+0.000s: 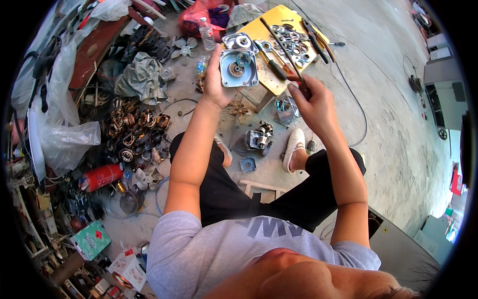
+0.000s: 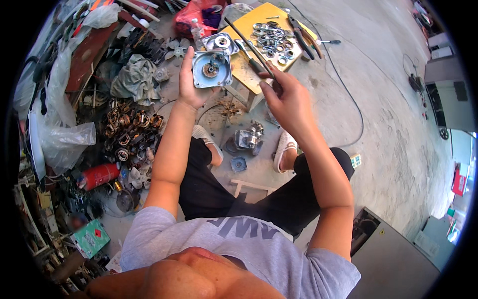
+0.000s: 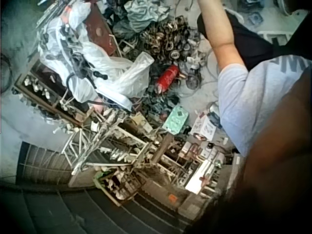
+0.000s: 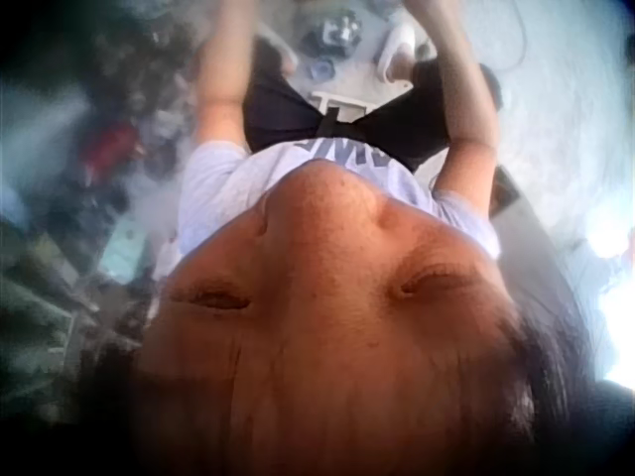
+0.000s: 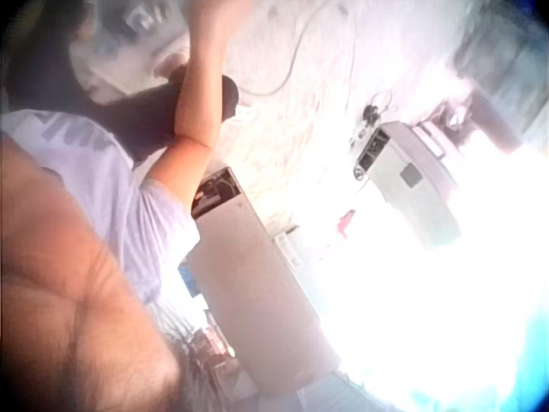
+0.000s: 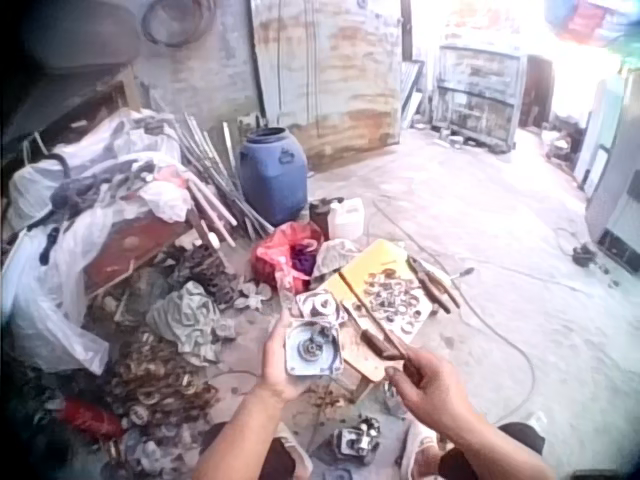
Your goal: The person disassembles mechanical motor components by hand and with tools, pulling out internal parts with pliers and loosening pieces with a screwdriver.
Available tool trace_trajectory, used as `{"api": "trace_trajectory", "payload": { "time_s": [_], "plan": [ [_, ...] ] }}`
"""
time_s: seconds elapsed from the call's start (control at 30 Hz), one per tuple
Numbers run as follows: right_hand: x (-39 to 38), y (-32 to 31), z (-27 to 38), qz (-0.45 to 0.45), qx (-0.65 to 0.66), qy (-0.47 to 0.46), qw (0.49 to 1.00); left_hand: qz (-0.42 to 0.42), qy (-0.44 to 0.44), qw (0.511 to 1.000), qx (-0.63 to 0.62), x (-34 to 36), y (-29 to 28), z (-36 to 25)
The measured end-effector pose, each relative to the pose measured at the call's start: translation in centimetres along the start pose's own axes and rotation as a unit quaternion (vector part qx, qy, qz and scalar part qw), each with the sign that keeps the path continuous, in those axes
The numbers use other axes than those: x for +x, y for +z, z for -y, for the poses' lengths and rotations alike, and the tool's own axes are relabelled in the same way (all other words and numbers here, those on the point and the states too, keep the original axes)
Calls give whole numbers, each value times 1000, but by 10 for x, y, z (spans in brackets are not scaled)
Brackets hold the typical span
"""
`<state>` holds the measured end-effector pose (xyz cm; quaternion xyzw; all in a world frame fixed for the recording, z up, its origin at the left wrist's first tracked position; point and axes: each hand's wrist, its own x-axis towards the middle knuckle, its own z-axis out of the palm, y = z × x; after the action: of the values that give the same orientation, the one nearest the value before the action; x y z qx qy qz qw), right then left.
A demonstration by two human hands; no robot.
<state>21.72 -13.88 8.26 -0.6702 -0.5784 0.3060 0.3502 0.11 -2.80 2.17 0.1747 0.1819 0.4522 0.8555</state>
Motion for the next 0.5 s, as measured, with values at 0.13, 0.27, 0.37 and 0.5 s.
{"api": "trace_trajectory", "payload": {
  "time_s": [0.13,0.27,0.37,0.5],
  "plan": [
    [14,16,-20,-35,57,-120,991,-4,-88,993,82,-1,4,21],
    [24,20,-22,27,-10,-159,987,10,-153,976,153,-7,16,29],
    [30,24,-28,30,-82,-242,966,37,-185,969,160,-7,19,34],
    [30,27,-29,21,-100,-232,967,37,-187,969,157,-6,12,36]
  ]
}}
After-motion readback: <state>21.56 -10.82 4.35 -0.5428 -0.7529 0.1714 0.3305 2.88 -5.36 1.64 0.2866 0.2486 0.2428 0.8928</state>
